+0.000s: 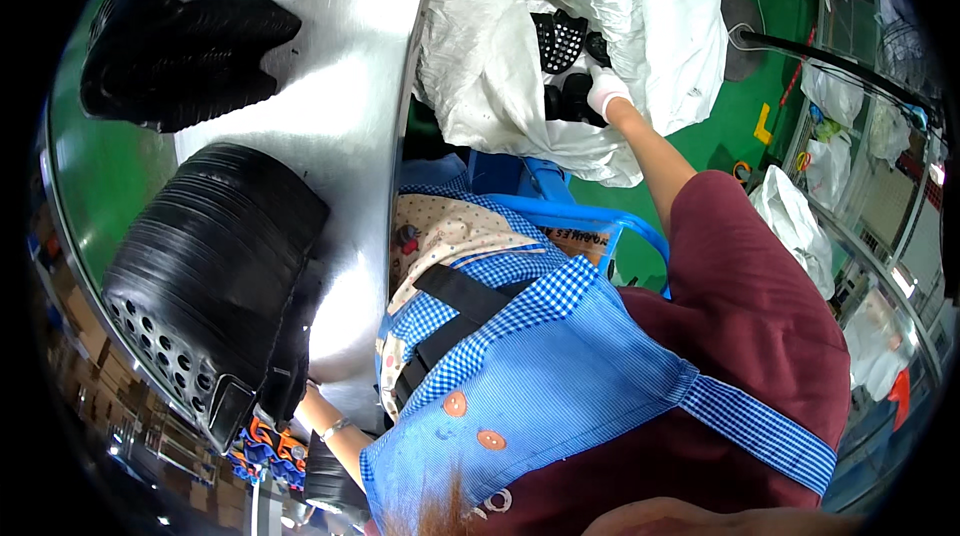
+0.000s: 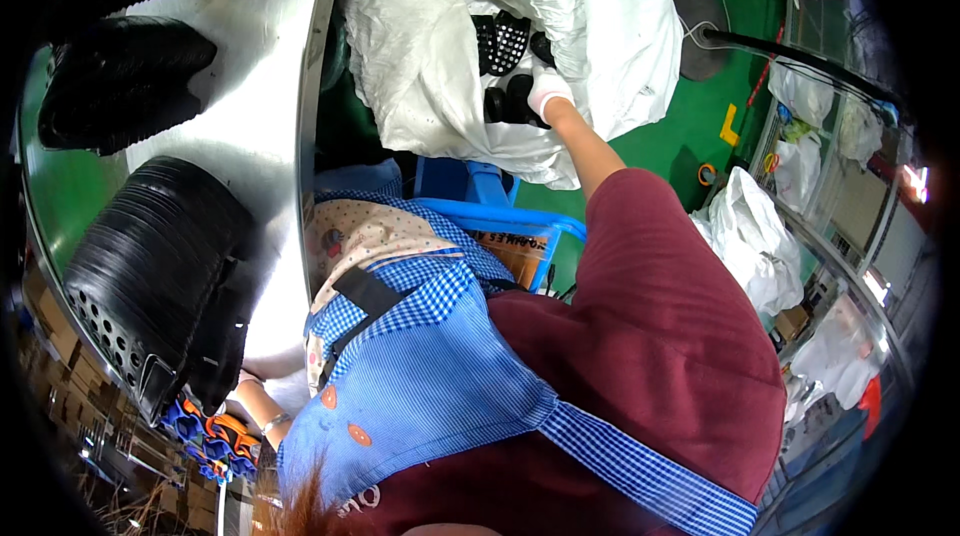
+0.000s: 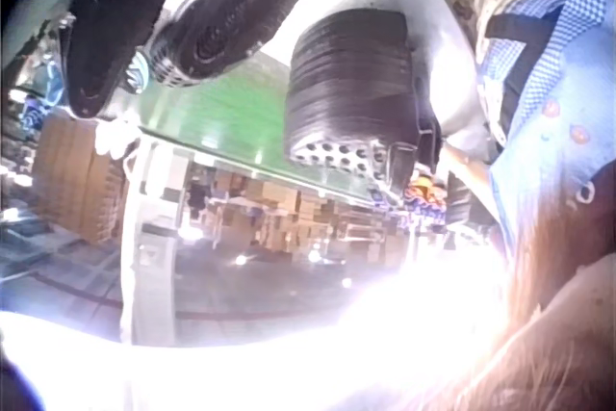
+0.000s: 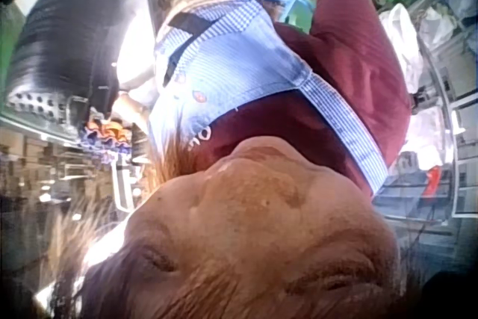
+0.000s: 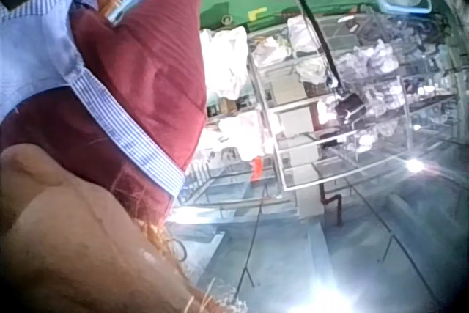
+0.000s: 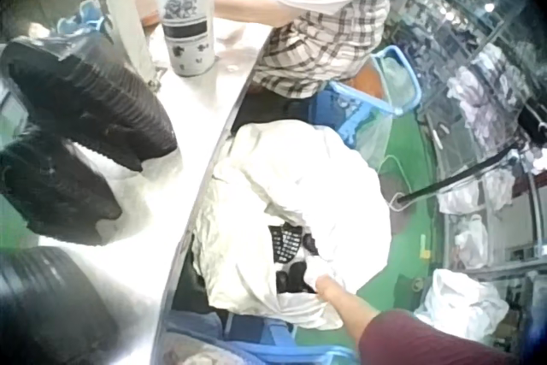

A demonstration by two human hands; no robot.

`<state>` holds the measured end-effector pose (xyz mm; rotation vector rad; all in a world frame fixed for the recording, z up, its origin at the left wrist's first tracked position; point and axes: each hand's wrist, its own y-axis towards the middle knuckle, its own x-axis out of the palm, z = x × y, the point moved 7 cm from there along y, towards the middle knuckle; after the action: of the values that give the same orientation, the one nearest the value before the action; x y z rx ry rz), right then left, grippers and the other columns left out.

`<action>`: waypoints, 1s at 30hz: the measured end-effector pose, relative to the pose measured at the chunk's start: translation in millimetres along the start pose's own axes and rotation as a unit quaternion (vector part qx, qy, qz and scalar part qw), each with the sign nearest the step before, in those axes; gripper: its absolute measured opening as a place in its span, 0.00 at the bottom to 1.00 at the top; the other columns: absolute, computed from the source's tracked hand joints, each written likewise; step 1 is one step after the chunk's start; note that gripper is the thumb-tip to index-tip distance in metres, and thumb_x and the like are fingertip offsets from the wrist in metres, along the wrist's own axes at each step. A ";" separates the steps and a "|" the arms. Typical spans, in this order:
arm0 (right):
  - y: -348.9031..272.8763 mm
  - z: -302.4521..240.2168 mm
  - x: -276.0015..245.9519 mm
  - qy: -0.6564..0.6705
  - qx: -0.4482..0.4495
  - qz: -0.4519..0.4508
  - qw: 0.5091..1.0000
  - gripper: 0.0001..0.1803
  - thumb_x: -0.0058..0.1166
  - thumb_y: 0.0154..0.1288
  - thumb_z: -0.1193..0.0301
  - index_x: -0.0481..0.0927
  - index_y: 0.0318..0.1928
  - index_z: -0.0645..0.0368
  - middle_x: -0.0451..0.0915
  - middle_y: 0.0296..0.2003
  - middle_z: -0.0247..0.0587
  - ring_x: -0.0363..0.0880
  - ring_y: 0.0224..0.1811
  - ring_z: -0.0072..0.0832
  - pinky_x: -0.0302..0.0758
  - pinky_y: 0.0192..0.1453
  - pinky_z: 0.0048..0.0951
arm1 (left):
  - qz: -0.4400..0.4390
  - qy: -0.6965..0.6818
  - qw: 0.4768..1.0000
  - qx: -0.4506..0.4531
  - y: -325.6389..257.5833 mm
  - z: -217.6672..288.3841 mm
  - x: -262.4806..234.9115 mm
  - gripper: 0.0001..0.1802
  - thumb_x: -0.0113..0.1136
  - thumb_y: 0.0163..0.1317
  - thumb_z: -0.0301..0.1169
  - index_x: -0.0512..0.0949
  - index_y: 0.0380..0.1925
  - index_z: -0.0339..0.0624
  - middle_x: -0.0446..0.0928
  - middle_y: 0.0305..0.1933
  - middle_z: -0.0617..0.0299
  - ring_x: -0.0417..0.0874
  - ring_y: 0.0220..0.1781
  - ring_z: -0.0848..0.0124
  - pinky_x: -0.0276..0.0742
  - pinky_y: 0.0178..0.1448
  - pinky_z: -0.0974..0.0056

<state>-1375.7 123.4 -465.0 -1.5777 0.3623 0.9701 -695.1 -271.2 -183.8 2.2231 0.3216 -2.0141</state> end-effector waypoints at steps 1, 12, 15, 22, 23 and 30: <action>-2.3 -4.7 0.5 0.025 -0.017 -0.009 1.000 0.27 0.45 0.59 0.74 0.71 0.62 0.58 0.71 0.62 0.55 0.70 0.65 0.48 0.71 0.65 0.41 | 0.000 -0.001 1.000 -0.004 -2.0 -2.9 -0.3 0.23 0.45 0.72 0.37 0.72 0.62 0.35 0.73 0.65 0.48 0.75 0.63 0.56 0.69 0.68 0.60; -12.5 -12.2 12.0 0.222 -0.026 -0.065 0.973 0.52 0.61 0.49 0.45 0.62 0.70 0.62 0.71 0.61 0.66 0.70 0.66 0.50 0.67 0.68 0.37 | 0.004 -0.001 1.000 -0.011 -3.2 -12.5 -0.4 0.23 0.46 0.72 0.35 0.71 0.63 0.36 0.72 0.65 0.49 0.75 0.64 0.57 0.69 0.69 0.61; -16.3 -12.5 14.1 0.254 -0.044 -0.077 0.963 0.61 0.63 0.44 0.37 0.59 0.71 0.65 0.67 0.64 0.67 0.66 0.68 0.51 0.64 0.70 0.37 | 0.003 -0.003 1.000 -0.009 -1.6 -13.7 0.1 0.23 0.46 0.72 0.34 0.70 0.63 0.36 0.72 0.66 0.49 0.75 0.64 0.57 0.69 0.69 0.61; -29.2 -19.4 14.4 0.039 -0.084 -0.056 0.994 0.41 0.65 0.51 0.56 0.67 0.67 0.52 0.71 0.59 0.57 0.71 0.62 0.51 0.70 0.66 0.42 | 0.004 -0.013 1.000 -0.006 2.4 -16.1 0.7 0.22 0.47 0.72 0.33 0.70 0.63 0.36 0.71 0.66 0.50 0.75 0.64 0.58 0.68 0.69 0.62; -28.7 -19.6 17.7 0.037 -0.083 -0.057 0.994 0.37 0.63 0.54 0.58 0.69 0.65 0.51 0.73 0.57 0.56 0.72 0.60 0.51 0.70 0.64 0.43 | 0.006 -0.015 1.000 -0.005 3.4 -15.6 0.3 0.22 0.47 0.72 0.33 0.70 0.63 0.36 0.71 0.66 0.50 0.75 0.64 0.58 0.68 0.70 0.62; -42.9 -23.3 -14.1 0.053 -0.149 0.077 0.984 0.25 0.59 0.58 0.63 0.74 0.56 0.56 0.75 0.51 0.56 0.74 0.55 0.52 0.72 0.59 0.45 | 0.014 -0.049 0.999 0.017 6.5 -14.5 -14.5 0.22 0.47 0.72 0.31 0.69 0.64 0.36 0.71 0.67 0.50 0.75 0.64 0.59 0.68 0.70 0.63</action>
<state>-1345.3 109.2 -426.8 -1.8996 0.4336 1.0992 -680.8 -275.2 -168.2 2.1262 0.2483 -2.1203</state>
